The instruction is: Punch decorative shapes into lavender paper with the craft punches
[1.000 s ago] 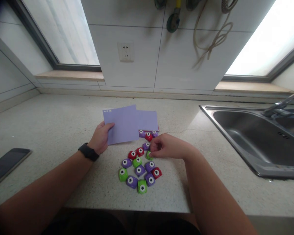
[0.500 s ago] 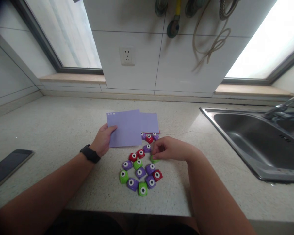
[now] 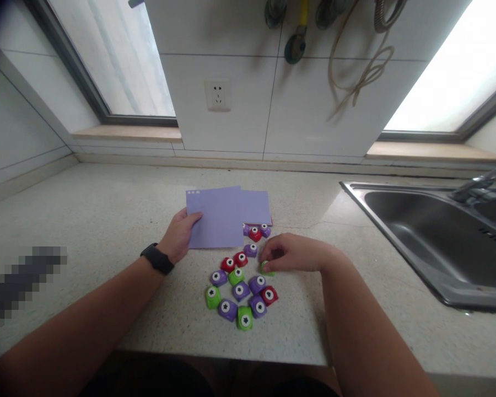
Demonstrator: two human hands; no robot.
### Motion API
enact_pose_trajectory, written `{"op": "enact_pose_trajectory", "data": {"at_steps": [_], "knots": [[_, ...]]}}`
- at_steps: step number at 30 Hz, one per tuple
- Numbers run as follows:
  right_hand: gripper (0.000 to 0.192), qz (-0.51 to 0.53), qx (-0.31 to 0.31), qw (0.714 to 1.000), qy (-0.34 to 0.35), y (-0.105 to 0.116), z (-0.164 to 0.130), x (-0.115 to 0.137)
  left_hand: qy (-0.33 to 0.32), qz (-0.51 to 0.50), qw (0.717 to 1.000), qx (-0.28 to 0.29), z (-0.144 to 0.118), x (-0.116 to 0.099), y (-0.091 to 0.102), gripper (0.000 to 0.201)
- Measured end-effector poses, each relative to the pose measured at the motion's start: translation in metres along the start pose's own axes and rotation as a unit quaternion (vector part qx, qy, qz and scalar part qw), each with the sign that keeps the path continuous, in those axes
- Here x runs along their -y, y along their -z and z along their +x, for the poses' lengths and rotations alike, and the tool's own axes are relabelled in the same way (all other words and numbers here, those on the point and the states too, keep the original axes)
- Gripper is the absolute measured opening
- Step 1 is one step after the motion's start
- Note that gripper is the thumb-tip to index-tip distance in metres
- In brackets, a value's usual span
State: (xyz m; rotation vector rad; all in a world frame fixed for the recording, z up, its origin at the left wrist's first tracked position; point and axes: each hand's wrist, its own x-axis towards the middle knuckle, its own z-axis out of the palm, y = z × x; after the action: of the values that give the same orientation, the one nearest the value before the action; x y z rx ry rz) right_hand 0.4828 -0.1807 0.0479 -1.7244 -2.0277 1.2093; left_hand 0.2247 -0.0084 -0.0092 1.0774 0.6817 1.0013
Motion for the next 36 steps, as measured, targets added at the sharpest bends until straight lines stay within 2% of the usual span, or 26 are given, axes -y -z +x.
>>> {"op": "enact_pose_trajectory", "data": {"at_steps": [6, 11, 16, 21, 25, 30, 36], "knots": [[0.032, 0.013, 0.005, 1.0, -0.009, 0.001, 0.0, 0.0, -0.002, 0.006, 1.0, 0.004, 0.001, 0.002, 0.001, 0.034], [0.035, 0.004, -0.021, 0.999, -0.029, 0.004, -0.001, 0.002, 0.001, 0.004, 1.0, 0.007, 0.0, 0.001, 0.0, 0.034], [0.043, 0.094, -0.051, 0.993, -0.048, 0.005, -0.002, 0.0, 0.006, 0.007, 1.0, 0.003, 0.0, 0.0, 0.0, 0.035], [0.035, 0.196, -0.081, 0.977, 0.013, 0.005, -0.001, 0.001, 0.008, 0.008, 1.0, -0.007, -0.001, -0.002, -0.001, 0.036], [0.038, 0.274, -0.107, 0.955, 0.04, 0.005, -0.002, -0.002, 0.01, 0.002, 1.0, -0.013, -0.002, -0.003, -0.002, 0.039], [0.041, 0.315, -0.124, 0.938, 0.076, 0.006, -0.001, -0.013, 0.009, -0.009, 1.0, -0.02, -0.002, -0.002, -0.001, 0.042], [0.036, 0.372, -0.178, 0.907, 0.087, 0.003, 0.004, -0.024, 0.014, -0.01, 0.999, -0.03, -0.002, -0.003, -0.001, 0.037]]}}
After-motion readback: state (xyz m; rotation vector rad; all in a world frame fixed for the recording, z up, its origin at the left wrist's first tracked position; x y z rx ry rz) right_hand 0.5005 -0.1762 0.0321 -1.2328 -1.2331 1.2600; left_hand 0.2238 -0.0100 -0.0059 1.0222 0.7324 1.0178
